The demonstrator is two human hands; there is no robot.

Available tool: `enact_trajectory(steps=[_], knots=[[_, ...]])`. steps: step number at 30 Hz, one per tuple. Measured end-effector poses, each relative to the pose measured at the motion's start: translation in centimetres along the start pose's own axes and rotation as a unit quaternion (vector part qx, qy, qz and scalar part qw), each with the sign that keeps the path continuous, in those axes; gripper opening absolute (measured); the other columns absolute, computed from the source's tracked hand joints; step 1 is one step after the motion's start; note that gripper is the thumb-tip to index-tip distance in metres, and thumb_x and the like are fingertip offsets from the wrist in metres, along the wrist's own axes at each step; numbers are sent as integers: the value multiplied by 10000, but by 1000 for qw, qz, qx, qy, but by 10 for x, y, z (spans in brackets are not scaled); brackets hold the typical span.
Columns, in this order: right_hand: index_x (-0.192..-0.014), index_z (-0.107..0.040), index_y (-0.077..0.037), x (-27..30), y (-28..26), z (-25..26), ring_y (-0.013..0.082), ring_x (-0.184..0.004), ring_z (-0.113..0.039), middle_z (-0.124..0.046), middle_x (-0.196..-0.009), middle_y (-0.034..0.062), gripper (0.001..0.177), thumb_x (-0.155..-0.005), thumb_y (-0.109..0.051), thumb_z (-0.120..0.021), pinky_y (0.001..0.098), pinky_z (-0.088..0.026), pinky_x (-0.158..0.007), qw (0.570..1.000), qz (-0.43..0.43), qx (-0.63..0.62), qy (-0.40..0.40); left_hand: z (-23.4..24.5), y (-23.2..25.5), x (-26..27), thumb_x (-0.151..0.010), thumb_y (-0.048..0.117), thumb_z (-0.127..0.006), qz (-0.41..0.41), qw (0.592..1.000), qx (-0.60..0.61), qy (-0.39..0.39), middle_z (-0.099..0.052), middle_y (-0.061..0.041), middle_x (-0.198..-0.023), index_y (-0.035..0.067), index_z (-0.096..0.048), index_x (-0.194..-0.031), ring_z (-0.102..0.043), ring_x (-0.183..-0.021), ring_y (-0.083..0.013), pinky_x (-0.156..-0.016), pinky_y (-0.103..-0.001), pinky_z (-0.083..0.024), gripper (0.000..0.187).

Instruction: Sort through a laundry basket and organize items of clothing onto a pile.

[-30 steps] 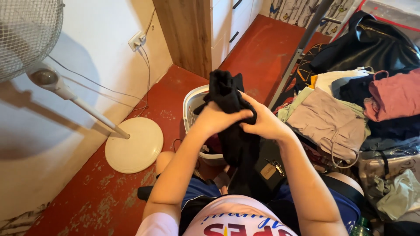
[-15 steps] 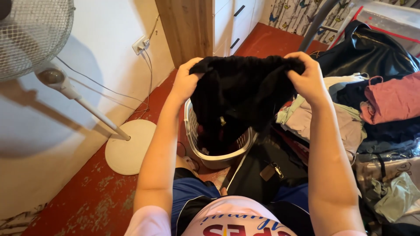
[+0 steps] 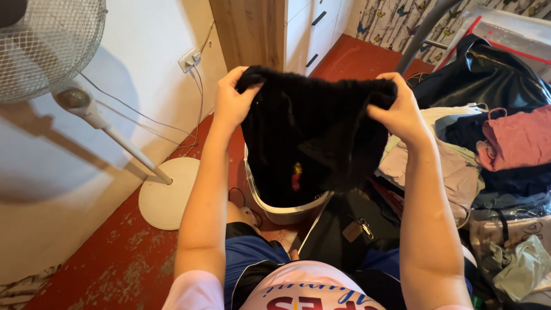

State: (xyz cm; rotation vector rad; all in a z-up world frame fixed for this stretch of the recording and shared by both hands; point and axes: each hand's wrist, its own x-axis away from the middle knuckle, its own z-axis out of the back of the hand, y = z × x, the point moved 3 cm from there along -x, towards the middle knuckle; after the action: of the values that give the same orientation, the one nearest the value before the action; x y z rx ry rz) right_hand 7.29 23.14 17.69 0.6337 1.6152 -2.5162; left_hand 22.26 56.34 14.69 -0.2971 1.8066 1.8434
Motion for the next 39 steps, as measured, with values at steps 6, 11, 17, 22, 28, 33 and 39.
enact_trajectory(steps=[6, 11, 17, 22, 28, 33, 39], knots=[[-1079, -696, 10, 3, -4, 9, 89, -877, -609, -696, -948, 34, 280, -853, -68, -843, 255, -510, -816, 993, 12, 103, -51, 6, -4, 12, -893, 72, -715, 35, 992, 69, -103, -686, 3, -1049, 72, -654, -1194, -634, -1014, -101, -916, -253, -517, 306], [-1020, -714, 13, 17, 3, 36, 102, -884, -636, -715, -941, 43, 319, -767, -99, -873, 265, -523, -807, 984, 26, 23, -176, 23, 81, 39, -707, 143, -870, -4, 968, -60, -242, -711, -15, -898, 30, -717, -987, -656, -890, -129, -822, -282, -531, 339], [-1053, -726, 10, -28, 33, -16, 133, -854, -663, -734, -936, 43, 323, -805, -171, -827, 287, -526, -756, 985, -112, 3, -134, -2, 3, -2, -754, 309, -882, 67, 987, -52, -137, -725, -50, -816, 16, -730, -902, -669, -783, -175, -735, -316, -553, 362], [-1017, -730, 50, -53, 58, -60, 174, -695, -620, -697, -804, 90, 313, -903, -236, -785, 335, -494, -614, 975, -213, 56, 36, -40, -17, -31, -761, 390, -876, -24, 939, -323, 113, -742, -211, -875, 10, -747, -951, -713, -836, -393, -706, -437, -558, 444], [-1229, -641, -24, -39, 12, -96, 153, -689, -612, -664, -919, 56, 341, -935, -197, -646, 334, -550, -612, 930, -243, -274, 27, -77, 52, -15, -865, 483, -779, 54, 970, -211, 108, -759, -198, -929, 64, -709, -1041, -739, -929, -389, -799, -440, -577, 459], [-1399, -496, -14, -19, -79, -99, 169, -1065, -691, -692, -1210, 60, 624, -784, 88, -476, 288, -568, -868, 871, -191, -451, -26, -68, 95, -7, -683, 292, -932, -96, 992, -68, -53, -705, -157, -1117, 15, -542, -1302, -708, -1054, -288, -882, -379, -566, 782], [-1497, -415, 4, -19, 13, -78, 254, -1222, -536, -521, -1338, 138, 918, -738, -127, -915, 354, -453, -990, 990, 115, -9, 87, -54, 59, -19, -886, 48, -843, -80, 983, 86, -139, -744, -62, -1159, 54, -633, -1294, -689, -1102, -154, -997, -309, -554, 459]])
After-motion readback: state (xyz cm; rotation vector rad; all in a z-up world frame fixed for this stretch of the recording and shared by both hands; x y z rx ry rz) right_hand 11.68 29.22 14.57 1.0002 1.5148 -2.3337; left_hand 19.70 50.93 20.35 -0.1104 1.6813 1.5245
